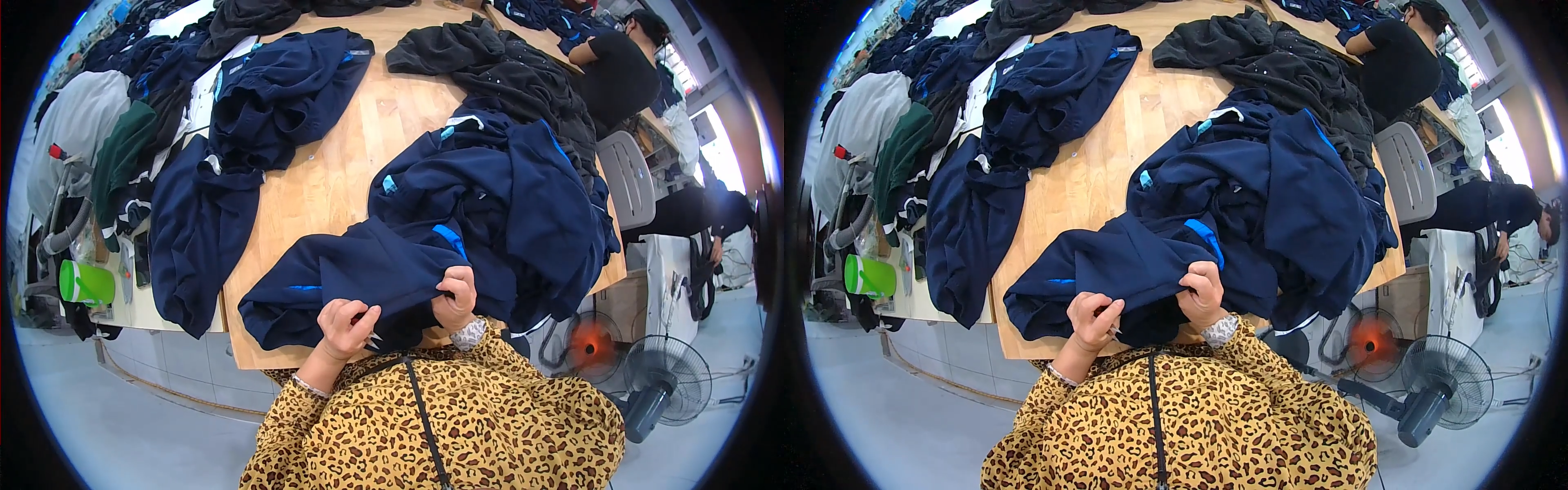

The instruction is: The recorder uses thread nippers to trim loose threads from navy blue garments and inspects them for quality.

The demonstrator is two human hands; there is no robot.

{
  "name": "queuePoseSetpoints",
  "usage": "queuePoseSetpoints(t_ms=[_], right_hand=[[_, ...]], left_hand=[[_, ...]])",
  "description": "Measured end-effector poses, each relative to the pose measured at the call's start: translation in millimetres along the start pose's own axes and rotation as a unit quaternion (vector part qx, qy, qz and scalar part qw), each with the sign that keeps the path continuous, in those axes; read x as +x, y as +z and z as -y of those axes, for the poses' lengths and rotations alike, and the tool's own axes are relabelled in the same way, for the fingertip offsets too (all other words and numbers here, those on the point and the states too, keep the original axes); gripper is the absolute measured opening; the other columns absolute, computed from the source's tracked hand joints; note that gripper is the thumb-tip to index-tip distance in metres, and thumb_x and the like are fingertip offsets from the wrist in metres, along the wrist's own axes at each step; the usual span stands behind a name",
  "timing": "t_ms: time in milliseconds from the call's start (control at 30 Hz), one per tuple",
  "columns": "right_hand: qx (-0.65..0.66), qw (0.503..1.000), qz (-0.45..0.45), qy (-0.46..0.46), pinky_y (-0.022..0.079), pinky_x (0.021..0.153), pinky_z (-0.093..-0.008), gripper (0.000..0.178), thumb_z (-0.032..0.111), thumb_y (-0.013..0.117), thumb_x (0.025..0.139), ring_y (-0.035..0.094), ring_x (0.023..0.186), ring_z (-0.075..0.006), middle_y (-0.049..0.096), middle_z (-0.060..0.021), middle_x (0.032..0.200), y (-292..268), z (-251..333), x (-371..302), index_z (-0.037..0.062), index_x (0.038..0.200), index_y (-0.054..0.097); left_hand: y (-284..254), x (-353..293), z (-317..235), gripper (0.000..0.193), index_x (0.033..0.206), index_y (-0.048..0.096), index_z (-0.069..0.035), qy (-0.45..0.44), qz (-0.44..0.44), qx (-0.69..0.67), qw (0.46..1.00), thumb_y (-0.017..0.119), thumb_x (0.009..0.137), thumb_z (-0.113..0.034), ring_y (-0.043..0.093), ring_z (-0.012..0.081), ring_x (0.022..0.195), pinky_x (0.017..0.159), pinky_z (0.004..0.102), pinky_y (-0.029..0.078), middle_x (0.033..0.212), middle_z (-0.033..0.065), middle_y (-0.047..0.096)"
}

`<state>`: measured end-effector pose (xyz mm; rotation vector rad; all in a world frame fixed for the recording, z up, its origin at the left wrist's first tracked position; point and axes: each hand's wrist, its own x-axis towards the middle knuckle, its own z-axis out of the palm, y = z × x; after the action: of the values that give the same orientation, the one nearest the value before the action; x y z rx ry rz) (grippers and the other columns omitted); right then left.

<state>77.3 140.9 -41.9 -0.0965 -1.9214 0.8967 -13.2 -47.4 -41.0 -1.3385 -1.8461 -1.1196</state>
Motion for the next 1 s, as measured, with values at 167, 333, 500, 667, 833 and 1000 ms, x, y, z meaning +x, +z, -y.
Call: queuePoseSetpoints(t_ms=[167, 333, 500, 667, 833, 1000], right_hand=[[-0.008, 0.999, 0.042, -0.004, 0.043, 0.060, -0.0290, 0.031, -0.011, 0.063, 0.055, 0.052, 0.069, -0.0216, 0.050, -0.0063, 0.080, -2.8, -1.0, 1.3, 0.0069, 0.080, 0.061], [-0.030, 0.990, 0.140, -0.020, 0.042, 0.060, -0.0297, 0.032, -0.012, 0.063, 0.055, 0.050, 0.067, -0.0214, 0.048, -0.0049, 0.077, -6.0, 0.6, 10.2, 0.0070, 0.081, 0.064], [0.014, 0.997, 0.068, 0.028, 0.045, 0.063, -0.0304, 0.030, -0.011, 0.067, 0.059, 0.054, 0.070, -0.0215, 0.053, -0.0062, 0.079, -3.3, -0.4, 6.6, 0.0071, 0.080, 0.056], [0.035, 0.999, 0.012, 0.022, 0.046, 0.064, -0.0284, 0.032, -0.010, 0.071, 0.062, 0.056, 0.072, -0.0217, 0.055, -0.0079, 0.082, 3.2, 2.0, 6.4, 0.0079, 0.078, 0.049], [0.032, 0.999, 0.005, 0.006, 0.046, 0.065, -0.0274, 0.032, -0.009, 0.071, 0.063, 0.056, 0.073, -0.0221, 0.055, -0.0089, 0.082, 3.1, 1.8, 10.6, 0.0080, 0.077, 0.047], [0.032, 0.999, 0.030, 0.002, 0.047, 0.065, -0.0282, 0.030, -0.008, 0.070, 0.065, 0.057, 0.074, -0.0227, 0.056, -0.0095, 0.083, 4.8, 6.0, 8.6, 0.0078, 0.078, 0.049]], left_hand=[[0.7, -2.6, 1.7, 0.027, 0.087, 0.068, -0.010, -0.008, -0.001, 0.001, 1.000, 0.063, 0.061, -0.003, 0.052, 0.0196, 0.062, 0.050, 0.0274, 0.042, 0.081, 0.0048, 0.050], [-2.5, -0.2, 2.9, 0.028, 0.087, 0.068, -0.010, -0.033, -0.004, -0.008, 0.999, 0.063, 0.060, -0.003, 0.051, 0.0195, 0.061, 0.049, 0.0277, 0.041, 0.080, 0.0048, 0.050], [-1.5, -2.2, 2.1, 0.029, 0.088, 0.068, -0.009, -0.021, 0.015, -0.013, 1.000, 0.066, 0.060, -0.003, 0.051, 0.0197, 0.060, 0.049, 0.0281, 0.041, 0.079, 0.0048, 0.050], [-0.6, 2.3, -5.9, 0.028, 0.086, 0.067, -0.009, -0.027, 0.043, -0.035, 0.998, 0.070, 0.059, -0.002, 0.050, 0.0193, 0.059, 0.048, 0.0280, 0.040, 0.079, 0.0046, 0.051], [-4.9, 24.4, -26.7, 0.022, 0.086, 0.068, -0.006, -0.233, 0.069, -0.227, 0.943, 0.079, 0.067, -0.009, 0.053, 0.0162, 0.058, 0.050, 0.0252, 0.043, 0.079, 0.0058, 0.055], [14.8, 67.7, -30.4, 0.015, 0.087, 0.067, -0.002, -0.282, 0.045, -0.258, 0.923, 0.074, 0.073, -0.001, 0.055, 0.0169, 0.059, 0.051, 0.0250, 0.044, 0.081, 0.0069, 0.056]])
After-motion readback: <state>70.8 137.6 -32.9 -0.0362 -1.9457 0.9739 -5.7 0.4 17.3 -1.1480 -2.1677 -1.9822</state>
